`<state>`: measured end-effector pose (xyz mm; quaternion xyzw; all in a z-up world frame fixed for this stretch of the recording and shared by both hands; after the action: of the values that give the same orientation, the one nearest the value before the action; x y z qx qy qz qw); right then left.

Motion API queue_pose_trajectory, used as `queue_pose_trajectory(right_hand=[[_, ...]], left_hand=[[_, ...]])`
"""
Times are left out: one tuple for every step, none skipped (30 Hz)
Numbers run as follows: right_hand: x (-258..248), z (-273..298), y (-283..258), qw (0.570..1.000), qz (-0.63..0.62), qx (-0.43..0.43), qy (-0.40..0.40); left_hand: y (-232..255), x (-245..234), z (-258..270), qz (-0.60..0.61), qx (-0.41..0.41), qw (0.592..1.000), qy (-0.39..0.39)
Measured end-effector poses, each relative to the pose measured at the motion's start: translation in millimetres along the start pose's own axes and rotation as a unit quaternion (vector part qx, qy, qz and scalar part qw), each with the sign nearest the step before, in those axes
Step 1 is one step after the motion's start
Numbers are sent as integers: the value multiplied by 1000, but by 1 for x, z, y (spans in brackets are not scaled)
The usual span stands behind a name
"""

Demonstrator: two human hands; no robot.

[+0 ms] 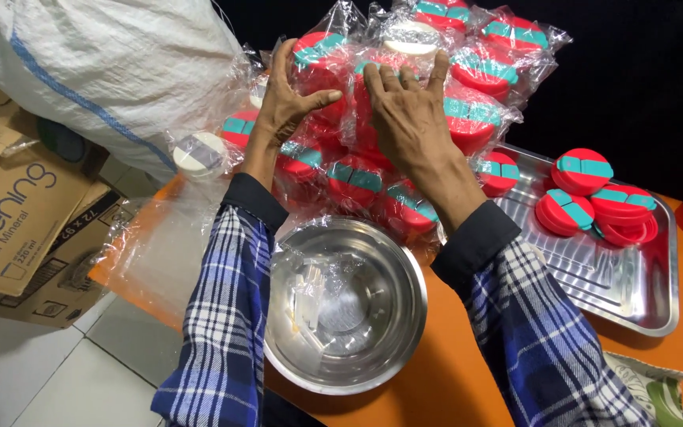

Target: Wiping the inside of red plastic containers with a cloth and then attaching lids.

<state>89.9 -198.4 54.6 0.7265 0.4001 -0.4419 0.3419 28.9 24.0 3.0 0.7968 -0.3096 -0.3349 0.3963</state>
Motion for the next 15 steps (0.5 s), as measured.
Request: queue_pose_trajectory(right_hand=[[-3,0,-1,1000,1,0,3],[-6,0,-2,1000,-5,0,18],[-8,1,-4,999,-13,-2,32],[-6,1,-5,999,-13,-4,33],[-5,0,-4,999,1,-4,48],[-4,-1,-3,998,16,-4,63],[-5,-1,-3,998,15,-3,63],[-5,-1,-4,998,12,-1,59],[-6,-2,-4,998,10,1,57],[-6,-1,-4,998,10,1,58],[-5,0,-5,999,2,-1,49],[-5,1,-6,999,-6,-3,40],[-3,3,-5,999,-6,-3,40],[-2,5,-5,999,0,-5,49],[-1,6,-4,998,7,-7,59]], left_hand=[[1,0,-1,-1,3,1000,0],[2,0,-2,-6,7,1000,2],[1,-1,0,-10,10,1000,5],[5,-2,3,-11,10,1000,7],[9,-2,3,-33,12,999,6],[14,-2,4,-55,15,998,5],[13,-2,4,-55,14,998,4],[13,-2,5,-75,26,997,7],[14,-3,5,-95,40,995,10],[14,-4,5,-95,40,995,10],[14,-6,5,-114,45,992,19],[15,-7,5,-132,51,990,29],[18,-8,8,-132,50,990,28],[22,-8,11,-146,47,988,21],[25,-9,13,-160,45,986,14]])
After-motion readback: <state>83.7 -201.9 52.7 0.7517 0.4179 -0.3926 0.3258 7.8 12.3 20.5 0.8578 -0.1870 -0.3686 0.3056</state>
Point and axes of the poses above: each hand's wrist, its own z-axis away from the middle knuckle, its own x-axis out of the palm, y = z × x, the point moved 3 cm from there along -z, towards the middle knuckle, and after that the axes turned 1 degree about -x, right-handed, at the moved point
